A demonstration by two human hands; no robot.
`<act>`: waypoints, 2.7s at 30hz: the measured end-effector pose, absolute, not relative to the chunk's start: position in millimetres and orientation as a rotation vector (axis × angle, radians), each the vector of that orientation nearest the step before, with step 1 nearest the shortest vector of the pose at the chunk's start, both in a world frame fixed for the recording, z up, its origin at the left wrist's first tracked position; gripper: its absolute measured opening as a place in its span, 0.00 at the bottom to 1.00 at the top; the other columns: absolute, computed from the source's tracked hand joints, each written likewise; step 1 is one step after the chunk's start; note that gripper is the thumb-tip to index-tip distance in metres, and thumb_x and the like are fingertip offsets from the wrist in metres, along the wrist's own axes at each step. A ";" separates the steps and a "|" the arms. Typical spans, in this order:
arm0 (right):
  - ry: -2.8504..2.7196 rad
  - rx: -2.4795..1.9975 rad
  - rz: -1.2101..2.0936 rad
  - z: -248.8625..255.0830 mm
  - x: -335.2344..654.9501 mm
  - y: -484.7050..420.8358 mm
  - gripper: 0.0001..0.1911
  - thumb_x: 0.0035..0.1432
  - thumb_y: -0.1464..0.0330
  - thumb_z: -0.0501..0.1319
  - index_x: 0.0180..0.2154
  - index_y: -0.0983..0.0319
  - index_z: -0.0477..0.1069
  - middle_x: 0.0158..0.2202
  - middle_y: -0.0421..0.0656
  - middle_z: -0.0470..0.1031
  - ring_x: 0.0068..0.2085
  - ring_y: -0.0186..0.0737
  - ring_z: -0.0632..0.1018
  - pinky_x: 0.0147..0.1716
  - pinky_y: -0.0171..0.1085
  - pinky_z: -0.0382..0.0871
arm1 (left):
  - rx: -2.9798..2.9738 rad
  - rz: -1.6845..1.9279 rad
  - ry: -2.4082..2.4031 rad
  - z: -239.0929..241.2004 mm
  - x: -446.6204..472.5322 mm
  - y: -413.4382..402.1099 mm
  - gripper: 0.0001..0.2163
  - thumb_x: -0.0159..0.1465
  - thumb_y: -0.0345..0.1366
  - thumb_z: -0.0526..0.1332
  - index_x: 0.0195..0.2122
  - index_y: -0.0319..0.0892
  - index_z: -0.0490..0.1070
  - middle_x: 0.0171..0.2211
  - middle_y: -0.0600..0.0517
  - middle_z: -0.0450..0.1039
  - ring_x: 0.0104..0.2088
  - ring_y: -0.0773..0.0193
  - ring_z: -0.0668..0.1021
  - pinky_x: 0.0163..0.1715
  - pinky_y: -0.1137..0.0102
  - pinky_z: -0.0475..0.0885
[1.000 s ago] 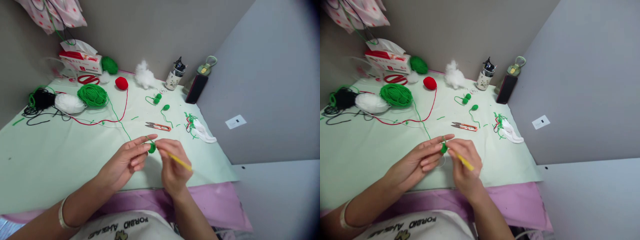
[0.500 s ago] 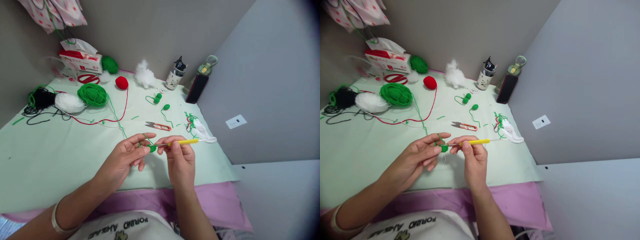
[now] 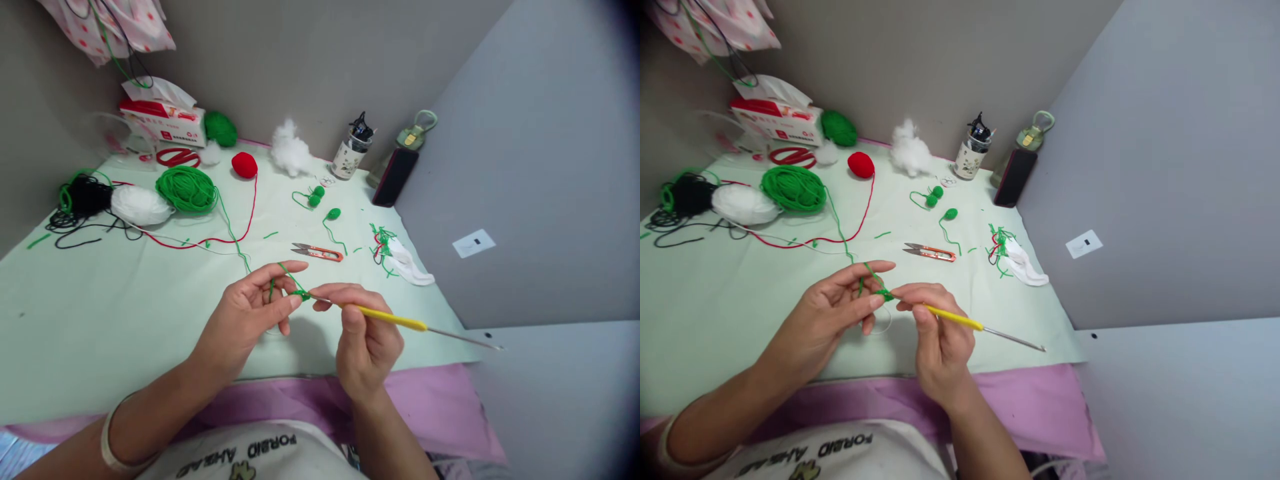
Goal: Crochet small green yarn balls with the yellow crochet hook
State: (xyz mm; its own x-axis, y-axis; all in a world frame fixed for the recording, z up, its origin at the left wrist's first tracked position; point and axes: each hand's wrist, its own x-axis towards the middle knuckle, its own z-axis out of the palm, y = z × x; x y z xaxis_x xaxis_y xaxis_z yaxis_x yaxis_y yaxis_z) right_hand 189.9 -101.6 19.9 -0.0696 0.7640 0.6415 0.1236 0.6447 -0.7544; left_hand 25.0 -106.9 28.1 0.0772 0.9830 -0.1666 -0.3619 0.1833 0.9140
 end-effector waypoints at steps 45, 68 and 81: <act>-1.293 -0.824 1.064 16.2 189.7 -89.4 0.10 0.71 0.64 0.59 0.40 0.59 0.78 0.36 0.44 0.82 0.32 0.36 0.80 0.32 0.38 0.77 | 0.648 1.112 0.790 29.3 30.6 -104.5 0.11 0.62 0.36 0.72 0.46 0.49 0.84 0.39 0.55 0.75 0.19 0.80 0.60 0.20 0.78 0.66; -1.456 -0.790 0.791 21.9 183.2 -91.3 0.11 0.70 0.71 0.58 0.40 0.57 0.80 0.37 0.43 0.81 0.34 0.37 0.79 0.32 0.39 0.77 | 0.550 1.105 0.730 33.0 28.8 -100.9 0.14 0.61 0.33 0.73 0.49 0.46 0.82 0.21 0.62 0.61 0.17 0.79 0.53 0.17 0.81 0.65; -1.386 -0.796 0.734 19.2 188.0 -91.9 0.12 0.70 0.73 0.59 0.43 0.55 0.81 0.35 0.41 0.79 0.33 0.36 0.78 0.33 0.38 0.74 | 0.402 1.100 0.700 31.0 25.8 -97.1 0.11 0.60 0.32 0.73 0.45 0.40 0.84 0.20 0.63 0.53 0.18 0.78 0.50 0.17 0.84 0.61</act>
State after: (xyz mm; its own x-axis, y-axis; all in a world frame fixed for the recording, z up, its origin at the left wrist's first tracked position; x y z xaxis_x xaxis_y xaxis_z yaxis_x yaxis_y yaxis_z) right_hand 188.0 -91.9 19.2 0.0557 0.8335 0.5497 0.0134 0.5499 -0.8352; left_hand 25.8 -97.1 31.0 0.2735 0.9094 -0.3133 -0.6690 0.4139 0.6173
